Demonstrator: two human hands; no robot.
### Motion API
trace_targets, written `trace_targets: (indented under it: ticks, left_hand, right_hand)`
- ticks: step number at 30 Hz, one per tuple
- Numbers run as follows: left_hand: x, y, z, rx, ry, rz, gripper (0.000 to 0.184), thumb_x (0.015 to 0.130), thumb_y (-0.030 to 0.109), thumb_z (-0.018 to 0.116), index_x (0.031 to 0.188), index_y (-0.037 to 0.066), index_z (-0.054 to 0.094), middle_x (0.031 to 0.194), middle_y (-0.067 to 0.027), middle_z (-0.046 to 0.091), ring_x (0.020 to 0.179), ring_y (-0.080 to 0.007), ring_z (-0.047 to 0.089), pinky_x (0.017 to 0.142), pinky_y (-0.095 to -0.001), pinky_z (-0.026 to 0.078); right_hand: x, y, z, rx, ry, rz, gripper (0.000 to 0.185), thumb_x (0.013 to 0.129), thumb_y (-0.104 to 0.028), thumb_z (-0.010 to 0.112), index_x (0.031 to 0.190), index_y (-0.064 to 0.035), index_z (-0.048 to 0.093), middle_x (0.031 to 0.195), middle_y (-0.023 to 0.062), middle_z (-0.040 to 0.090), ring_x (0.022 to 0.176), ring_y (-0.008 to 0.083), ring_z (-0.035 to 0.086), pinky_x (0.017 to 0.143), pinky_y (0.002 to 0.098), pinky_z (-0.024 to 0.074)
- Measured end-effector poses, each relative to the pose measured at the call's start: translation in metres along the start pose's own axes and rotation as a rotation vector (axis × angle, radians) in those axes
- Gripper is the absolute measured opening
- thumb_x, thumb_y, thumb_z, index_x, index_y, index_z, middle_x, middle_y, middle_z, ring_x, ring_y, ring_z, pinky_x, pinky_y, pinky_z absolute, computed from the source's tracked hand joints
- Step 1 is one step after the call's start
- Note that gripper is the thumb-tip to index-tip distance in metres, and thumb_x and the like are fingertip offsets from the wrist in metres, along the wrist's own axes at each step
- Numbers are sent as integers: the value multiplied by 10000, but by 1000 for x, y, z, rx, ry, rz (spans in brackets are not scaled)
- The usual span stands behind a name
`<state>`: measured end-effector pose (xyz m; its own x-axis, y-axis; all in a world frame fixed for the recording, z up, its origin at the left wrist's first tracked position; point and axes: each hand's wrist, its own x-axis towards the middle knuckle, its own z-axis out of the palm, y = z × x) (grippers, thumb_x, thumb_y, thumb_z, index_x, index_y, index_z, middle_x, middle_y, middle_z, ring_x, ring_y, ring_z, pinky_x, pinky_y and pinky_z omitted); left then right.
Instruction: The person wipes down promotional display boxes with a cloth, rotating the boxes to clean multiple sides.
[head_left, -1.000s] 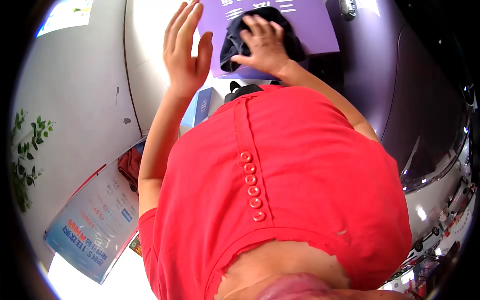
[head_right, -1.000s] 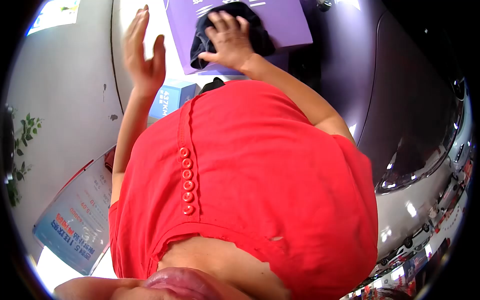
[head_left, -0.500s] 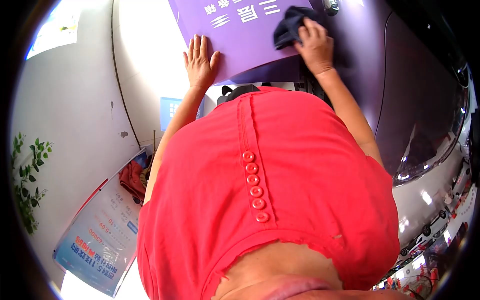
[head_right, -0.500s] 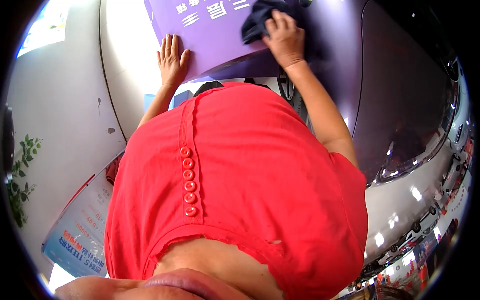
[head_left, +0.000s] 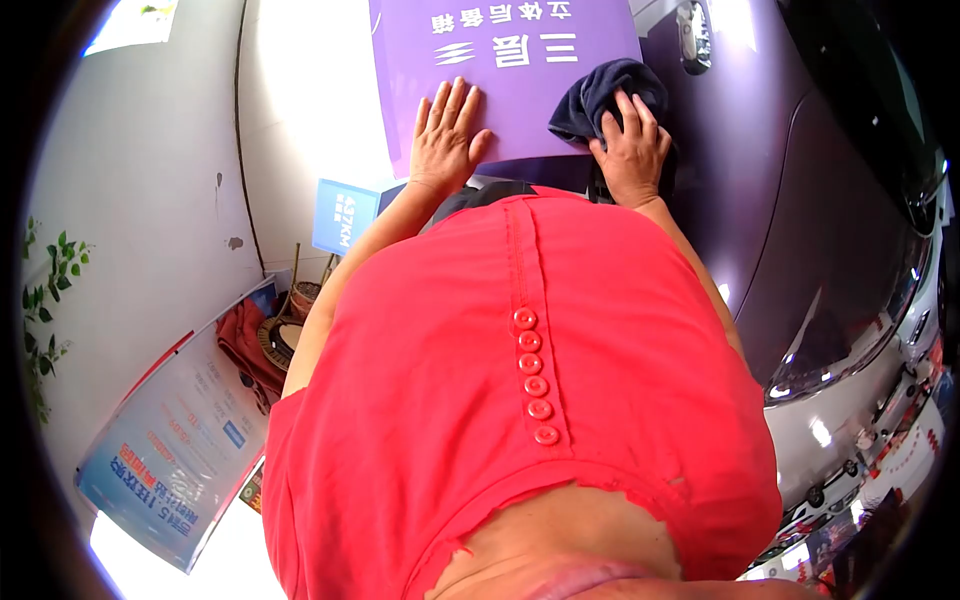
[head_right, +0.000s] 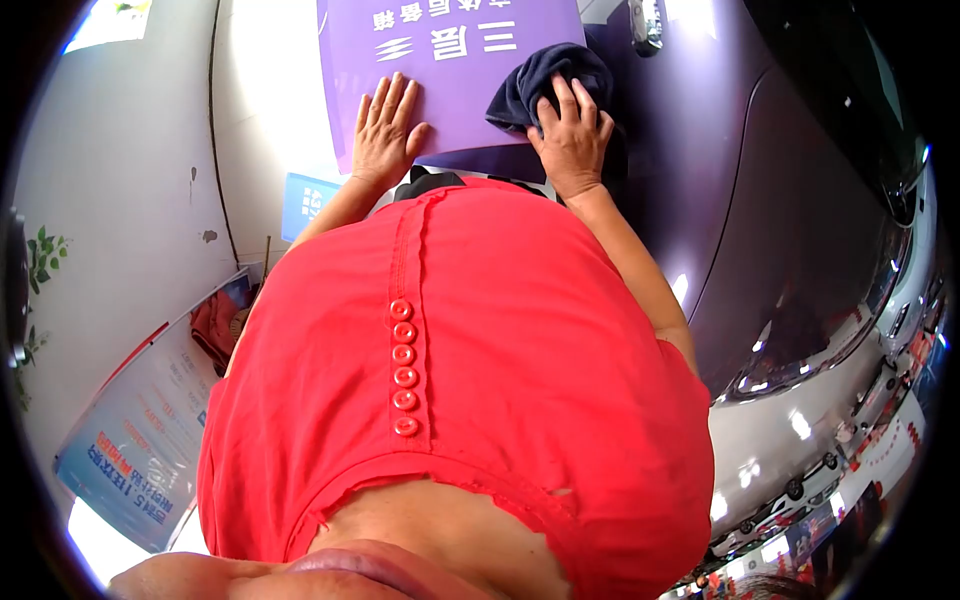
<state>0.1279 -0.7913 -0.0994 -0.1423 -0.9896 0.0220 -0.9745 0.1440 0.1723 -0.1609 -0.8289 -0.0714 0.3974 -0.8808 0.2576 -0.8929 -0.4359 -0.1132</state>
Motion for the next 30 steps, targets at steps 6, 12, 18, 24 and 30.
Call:
trace_targets:
  ticks: [6,12,18,24,30]
  left_hand:
    - [1,-5,-5,-25,-23,52,646,1010,435,430,1554,108,306,1633,-121,238,1521,-292,179,1236,-461,104]
    - [1,-5,-8,-56,-43,22,637,1012,454,422,1547,119,329,1631,-87,255,1523,-256,179,1241,-441,87]
    - [1,-8,-8,-88,-45,15,647,1015,467,417,1560,139,305,1635,-84,247,1528,-253,166,1242,-443,82]
    - [0,-10,-8,-87,-59,15,649,1015,470,413,1562,139,301,1636,-89,244,1531,-257,156,1244,-452,80]
    - [-2,-11,-5,-127,23,40,606,998,439,461,1507,116,395,1591,-103,336,1496,-272,252,1240,-440,139]
  right_hand:
    - [27,4,6,2,-95,-86,421,764,-294,788,1137,-179,631,1449,-3,456,1333,225,399,982,446,346]
    - [117,21,53,16,-11,-215,433,800,-352,746,1170,-157,631,1448,10,460,1343,230,393,999,482,317]
    - [247,40,111,-173,141,-18,466,846,-491,681,1199,-190,649,1437,17,486,1325,249,417,949,587,332]
    - [334,-32,147,-117,57,-7,418,875,-514,607,1171,-226,666,1382,2,533,1257,332,474,887,658,404]
    - [255,-185,138,278,158,-487,309,827,-412,680,1077,-232,686,1284,-49,557,1201,224,464,893,546,355]
